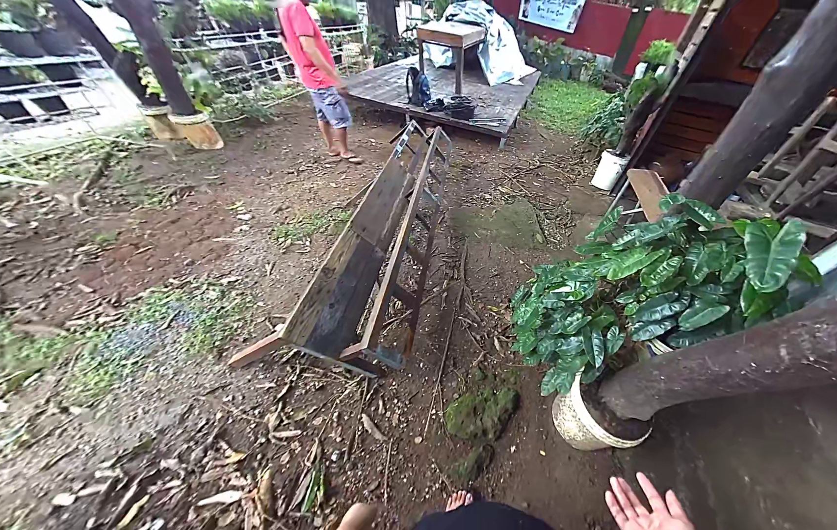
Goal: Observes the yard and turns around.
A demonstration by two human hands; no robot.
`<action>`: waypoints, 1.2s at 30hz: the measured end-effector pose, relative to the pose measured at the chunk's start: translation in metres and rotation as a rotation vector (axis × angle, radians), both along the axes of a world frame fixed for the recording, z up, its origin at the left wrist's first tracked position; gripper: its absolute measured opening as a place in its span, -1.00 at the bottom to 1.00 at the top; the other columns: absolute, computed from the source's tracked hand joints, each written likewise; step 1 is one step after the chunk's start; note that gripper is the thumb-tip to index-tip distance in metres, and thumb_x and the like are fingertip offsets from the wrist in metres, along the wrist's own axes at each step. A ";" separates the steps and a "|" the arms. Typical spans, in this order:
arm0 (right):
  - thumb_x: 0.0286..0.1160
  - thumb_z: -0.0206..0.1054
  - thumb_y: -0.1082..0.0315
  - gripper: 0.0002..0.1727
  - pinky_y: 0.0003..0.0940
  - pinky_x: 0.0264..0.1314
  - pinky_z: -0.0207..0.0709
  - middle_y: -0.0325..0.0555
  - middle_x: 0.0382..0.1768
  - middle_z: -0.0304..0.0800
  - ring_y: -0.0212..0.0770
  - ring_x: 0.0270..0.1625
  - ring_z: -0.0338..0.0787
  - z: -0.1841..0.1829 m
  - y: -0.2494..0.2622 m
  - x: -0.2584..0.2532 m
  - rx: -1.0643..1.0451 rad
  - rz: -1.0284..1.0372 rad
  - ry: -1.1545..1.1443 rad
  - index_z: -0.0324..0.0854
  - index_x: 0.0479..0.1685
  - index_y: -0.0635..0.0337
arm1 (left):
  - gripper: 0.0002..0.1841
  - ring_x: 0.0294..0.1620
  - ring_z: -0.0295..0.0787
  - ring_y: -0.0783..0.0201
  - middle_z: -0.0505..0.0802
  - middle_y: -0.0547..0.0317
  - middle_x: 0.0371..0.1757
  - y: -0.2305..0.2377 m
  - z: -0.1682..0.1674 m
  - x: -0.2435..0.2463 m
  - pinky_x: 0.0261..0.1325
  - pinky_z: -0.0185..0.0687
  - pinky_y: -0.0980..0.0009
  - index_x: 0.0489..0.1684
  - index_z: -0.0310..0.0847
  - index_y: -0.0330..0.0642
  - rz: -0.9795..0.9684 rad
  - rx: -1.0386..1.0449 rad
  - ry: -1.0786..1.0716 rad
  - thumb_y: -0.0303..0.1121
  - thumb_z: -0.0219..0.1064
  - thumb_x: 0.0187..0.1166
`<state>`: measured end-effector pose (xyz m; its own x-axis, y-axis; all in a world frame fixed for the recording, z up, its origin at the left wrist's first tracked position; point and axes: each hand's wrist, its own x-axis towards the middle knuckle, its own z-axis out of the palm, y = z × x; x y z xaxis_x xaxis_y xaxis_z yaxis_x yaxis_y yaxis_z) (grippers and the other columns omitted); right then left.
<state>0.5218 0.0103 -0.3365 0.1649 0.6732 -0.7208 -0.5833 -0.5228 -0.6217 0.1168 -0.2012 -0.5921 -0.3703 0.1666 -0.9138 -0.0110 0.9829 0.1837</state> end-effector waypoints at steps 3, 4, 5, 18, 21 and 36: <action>0.91 -0.53 -0.15 -0.27 -0.29 0.15 0.64 0.02 0.29 0.65 -0.22 0.14 0.81 -0.009 -0.005 0.007 0.066 0.037 0.076 0.10 0.76 0.14 | -0.49 0.40 0.68 -0.15 0.72 -0.35 0.37 0.016 -0.002 0.010 0.44 0.52 -0.10 0.31 0.62 -0.47 -0.107 0.003 -0.015 -0.09 0.18 0.79; 0.91 -0.51 -0.14 -0.28 -0.31 0.11 0.68 -0.05 0.19 0.74 -0.25 0.08 0.84 -0.012 -0.006 0.009 0.093 0.043 0.114 0.20 0.68 0.15 | -0.48 0.45 0.67 -0.14 0.72 -0.34 0.40 0.024 0.001 0.012 0.49 0.50 -0.08 0.32 0.62 -0.47 -0.162 -0.003 -0.013 -0.08 0.19 0.79; 0.91 -0.50 -0.14 -0.29 -0.32 0.07 0.72 -0.12 0.08 0.80 -0.26 0.02 0.87 -0.014 -0.007 0.011 0.115 0.048 0.144 0.31 0.60 0.14 | -0.48 0.49 0.64 -0.14 0.71 -0.35 0.43 0.032 0.003 0.015 0.53 0.46 -0.08 0.34 0.61 -0.48 -0.205 0.001 -0.018 -0.10 0.16 0.81; 0.91 -0.50 -0.15 -0.26 -0.29 -0.06 0.80 -0.26 -0.28 0.92 -0.27 -0.18 0.93 -0.019 -0.014 0.015 0.136 0.064 0.216 0.64 0.18 0.02 | -0.46 0.55 0.60 -0.10 0.70 -0.29 0.47 0.042 0.020 0.021 0.58 0.42 -0.07 0.36 0.62 -0.44 -0.299 -0.021 -0.023 -0.05 0.15 0.78; 0.91 -0.50 -0.14 -0.26 -0.30 -0.07 0.81 -0.27 -0.31 0.92 -0.28 -0.20 0.93 -0.018 -0.013 0.014 0.133 0.056 0.223 0.65 0.15 0.03 | -0.45 0.56 0.59 -0.10 0.69 -0.29 0.47 0.035 0.020 0.021 0.58 0.41 -0.07 0.34 0.64 -0.44 -0.276 -0.053 -0.026 -0.04 0.17 0.77; 0.94 -0.40 -0.10 -0.37 -0.38 -0.07 0.70 -0.13 -0.07 0.71 -0.30 -0.18 0.83 -0.009 -0.016 0.016 0.011 -0.043 0.000 0.30 0.64 0.06 | -0.55 0.61 0.53 -0.19 0.70 -0.23 0.50 0.071 0.045 0.038 0.60 0.18 -0.43 0.32 0.67 -0.33 -0.749 -0.161 0.071 -0.12 0.22 0.72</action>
